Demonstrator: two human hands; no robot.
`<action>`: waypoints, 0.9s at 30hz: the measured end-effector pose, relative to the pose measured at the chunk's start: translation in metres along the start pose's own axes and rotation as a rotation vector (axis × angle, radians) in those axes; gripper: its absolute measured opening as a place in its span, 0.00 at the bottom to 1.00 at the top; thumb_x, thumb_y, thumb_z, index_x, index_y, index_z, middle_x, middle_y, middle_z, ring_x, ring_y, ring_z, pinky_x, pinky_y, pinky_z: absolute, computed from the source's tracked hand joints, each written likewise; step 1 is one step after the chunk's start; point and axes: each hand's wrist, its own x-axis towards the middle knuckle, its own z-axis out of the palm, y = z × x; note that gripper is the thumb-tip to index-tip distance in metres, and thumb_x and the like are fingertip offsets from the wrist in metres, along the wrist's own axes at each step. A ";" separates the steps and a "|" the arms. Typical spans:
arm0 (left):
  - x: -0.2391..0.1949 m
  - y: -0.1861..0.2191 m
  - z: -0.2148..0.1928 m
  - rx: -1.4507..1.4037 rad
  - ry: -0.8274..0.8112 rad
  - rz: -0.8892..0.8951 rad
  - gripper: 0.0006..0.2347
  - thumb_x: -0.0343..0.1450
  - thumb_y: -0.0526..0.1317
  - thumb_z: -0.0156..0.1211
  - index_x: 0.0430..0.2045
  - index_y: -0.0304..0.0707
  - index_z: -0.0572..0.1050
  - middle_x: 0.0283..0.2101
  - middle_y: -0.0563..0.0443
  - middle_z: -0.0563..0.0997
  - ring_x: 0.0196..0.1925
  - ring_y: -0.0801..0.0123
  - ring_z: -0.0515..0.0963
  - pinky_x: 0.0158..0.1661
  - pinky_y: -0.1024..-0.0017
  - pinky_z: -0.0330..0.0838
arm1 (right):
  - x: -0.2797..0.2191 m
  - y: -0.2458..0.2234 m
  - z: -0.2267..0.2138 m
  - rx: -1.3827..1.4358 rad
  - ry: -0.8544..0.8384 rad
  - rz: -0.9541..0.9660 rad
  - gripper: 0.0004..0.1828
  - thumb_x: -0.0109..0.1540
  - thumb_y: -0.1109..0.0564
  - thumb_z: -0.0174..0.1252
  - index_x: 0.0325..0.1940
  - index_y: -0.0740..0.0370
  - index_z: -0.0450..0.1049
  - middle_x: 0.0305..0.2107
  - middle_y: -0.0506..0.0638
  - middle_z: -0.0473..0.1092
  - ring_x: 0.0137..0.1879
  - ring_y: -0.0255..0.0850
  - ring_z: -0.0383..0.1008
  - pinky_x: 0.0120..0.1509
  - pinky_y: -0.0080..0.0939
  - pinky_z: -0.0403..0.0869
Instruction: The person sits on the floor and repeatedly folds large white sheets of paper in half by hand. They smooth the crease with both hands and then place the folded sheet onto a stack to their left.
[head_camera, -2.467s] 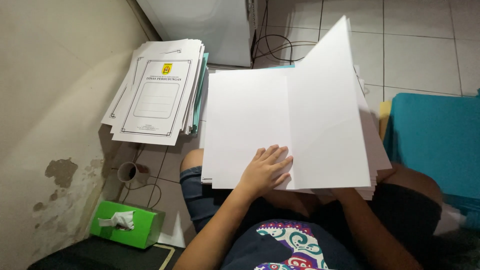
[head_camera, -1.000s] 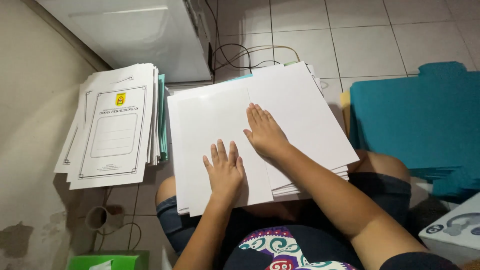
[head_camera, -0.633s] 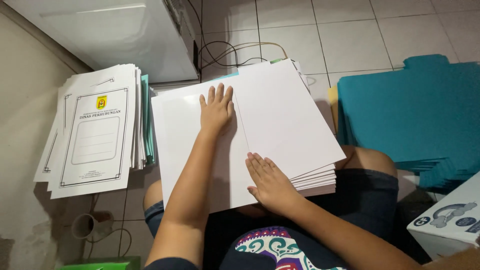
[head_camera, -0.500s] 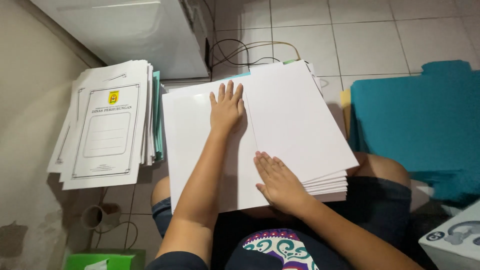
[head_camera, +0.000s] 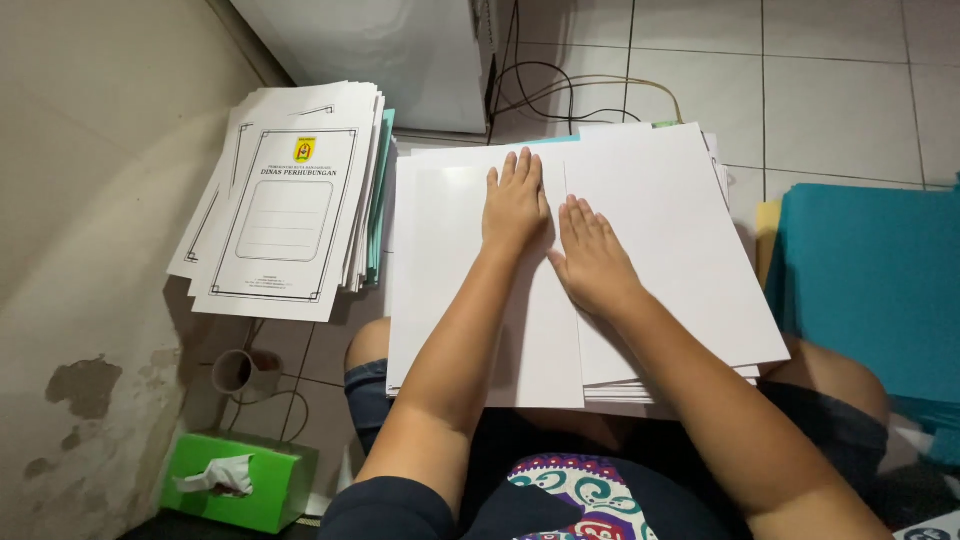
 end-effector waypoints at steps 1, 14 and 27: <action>0.001 0.000 -0.001 0.005 0.001 0.001 0.23 0.75 0.42 0.43 0.67 0.43 0.67 0.73 0.46 0.66 0.76 0.56 0.62 0.71 0.48 0.53 | -0.018 -0.007 0.000 -0.009 -0.023 -0.015 0.39 0.73 0.38 0.27 0.80 0.69 0.43 0.78 0.65 0.41 0.84 0.53 0.37 0.84 0.53 0.36; -0.159 0.052 -0.068 -0.049 -0.017 0.277 0.22 0.69 0.35 0.62 0.60 0.34 0.72 0.70 0.30 0.67 0.73 0.37 0.62 0.66 0.42 0.58 | -0.118 -0.003 0.034 0.360 0.144 -0.005 0.34 0.74 0.44 0.31 0.82 0.62 0.43 0.78 0.62 0.42 0.83 0.55 0.37 0.84 0.54 0.37; -0.277 0.025 -0.193 -0.408 -0.132 0.403 0.20 0.72 0.23 0.47 0.60 0.29 0.70 0.63 0.32 0.75 0.65 0.38 0.75 0.55 0.44 0.68 | -0.118 -0.013 0.034 0.304 0.193 0.014 0.32 0.71 0.51 0.34 0.79 0.63 0.49 0.77 0.58 0.45 0.83 0.50 0.39 0.84 0.53 0.39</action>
